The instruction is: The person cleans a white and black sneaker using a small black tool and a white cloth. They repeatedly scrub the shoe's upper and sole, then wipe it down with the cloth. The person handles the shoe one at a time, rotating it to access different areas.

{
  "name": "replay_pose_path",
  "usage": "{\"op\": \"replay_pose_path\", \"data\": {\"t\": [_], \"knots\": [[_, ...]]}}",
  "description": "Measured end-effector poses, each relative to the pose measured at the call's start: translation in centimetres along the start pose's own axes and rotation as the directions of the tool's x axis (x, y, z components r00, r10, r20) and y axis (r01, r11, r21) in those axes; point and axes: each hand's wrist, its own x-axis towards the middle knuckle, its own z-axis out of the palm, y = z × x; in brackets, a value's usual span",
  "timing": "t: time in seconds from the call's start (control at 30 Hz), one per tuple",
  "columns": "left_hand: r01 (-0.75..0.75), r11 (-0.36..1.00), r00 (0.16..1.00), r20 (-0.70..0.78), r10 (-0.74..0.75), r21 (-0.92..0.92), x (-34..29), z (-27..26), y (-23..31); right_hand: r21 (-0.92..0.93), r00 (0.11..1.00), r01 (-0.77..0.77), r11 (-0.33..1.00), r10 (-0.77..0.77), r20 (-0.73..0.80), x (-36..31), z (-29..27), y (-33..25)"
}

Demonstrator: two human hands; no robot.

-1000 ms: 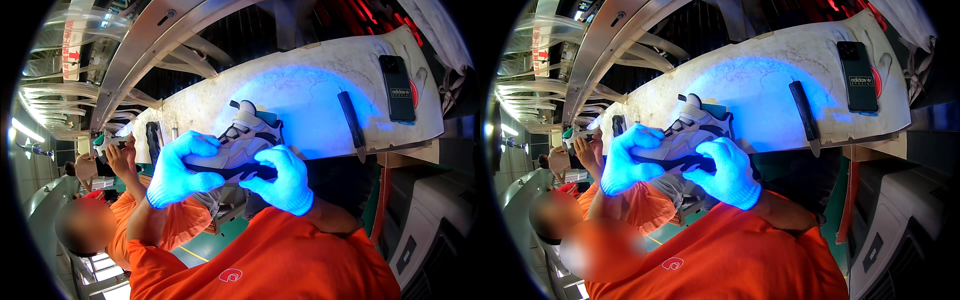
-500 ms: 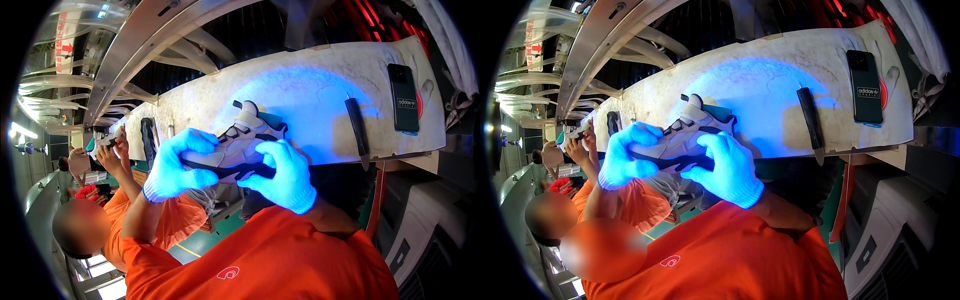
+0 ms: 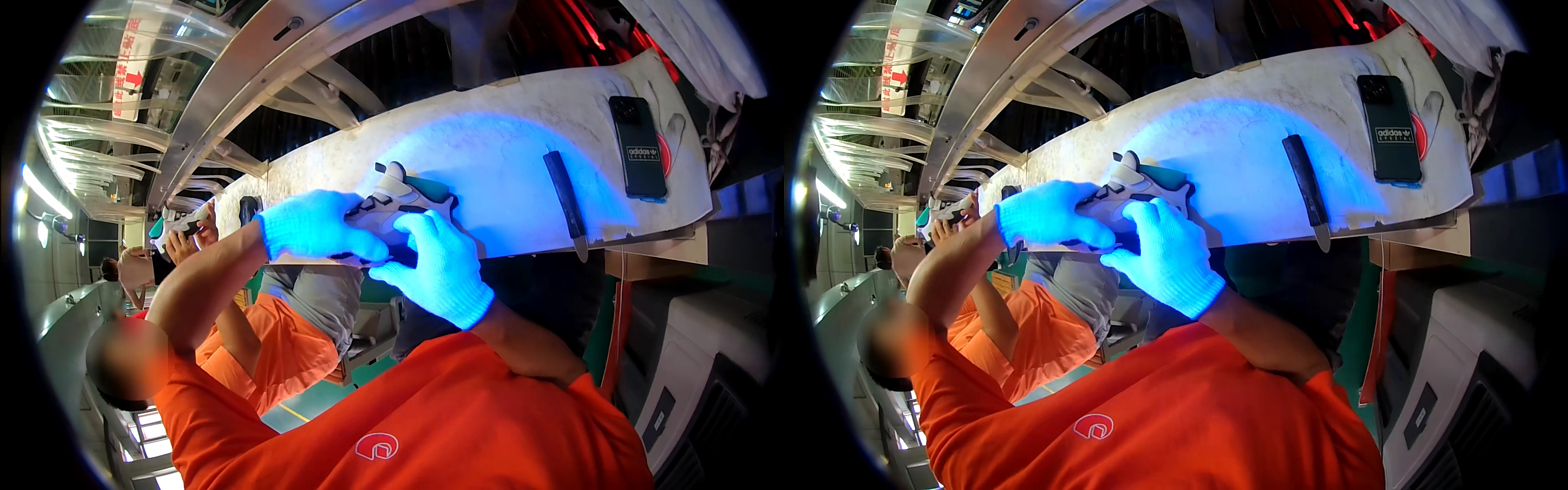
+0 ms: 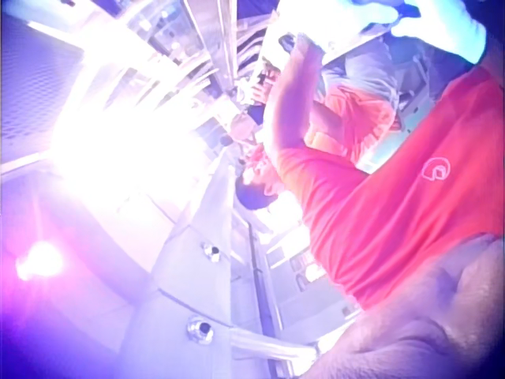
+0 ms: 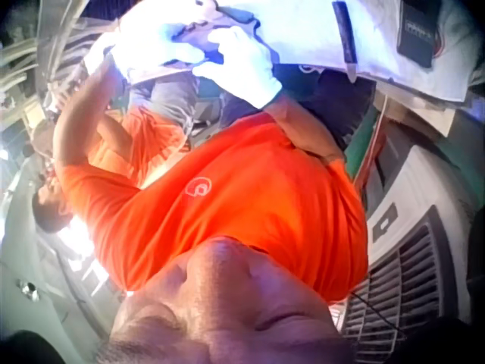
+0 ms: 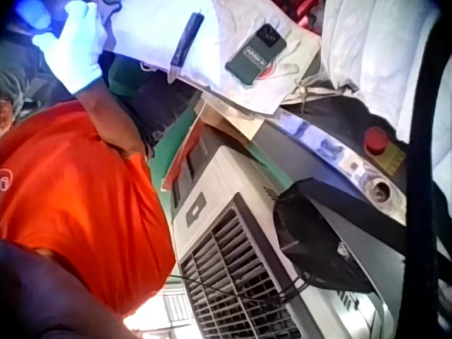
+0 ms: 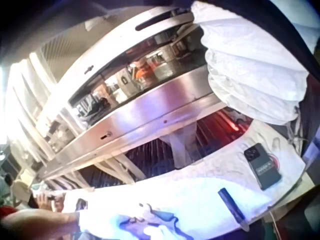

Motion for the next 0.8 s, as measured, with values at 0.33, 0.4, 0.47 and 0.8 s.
{"op": "replay_pose_path", "data": {"t": [0.33, 0.4, 0.47, 0.8], "knots": [[-0.272, 0.958, 0.937, -0.2, 0.285, 0.094, -3.3, -1.1, 0.6, 0.182, 0.99, -0.139, 0.974, 0.138, 0.017, -0.6, -1.5, 0.2], [-0.45, 0.872, 0.818, -0.302, 0.49, 0.194, -5.2, 0.5, 0.6, 0.274, 0.984, -0.169, 0.947, 0.176, -0.003, -1.4, -1.9, 0.3], [-0.413, 0.862, 0.773, -0.387, 0.502, 0.294, -5.4, 2.4, 0.6, 0.215, 0.988, -0.14, 0.967, 0.149, -0.026, -2.1, -2.6, 0.1], [-0.586, 0.717, 0.624, -0.355, 0.696, 0.377, -3.6, 1.8, -0.6, 0.088, 0.993, -0.065, 0.994, 0.073, -0.098, -4.0, -2.1, 1.5]]}}
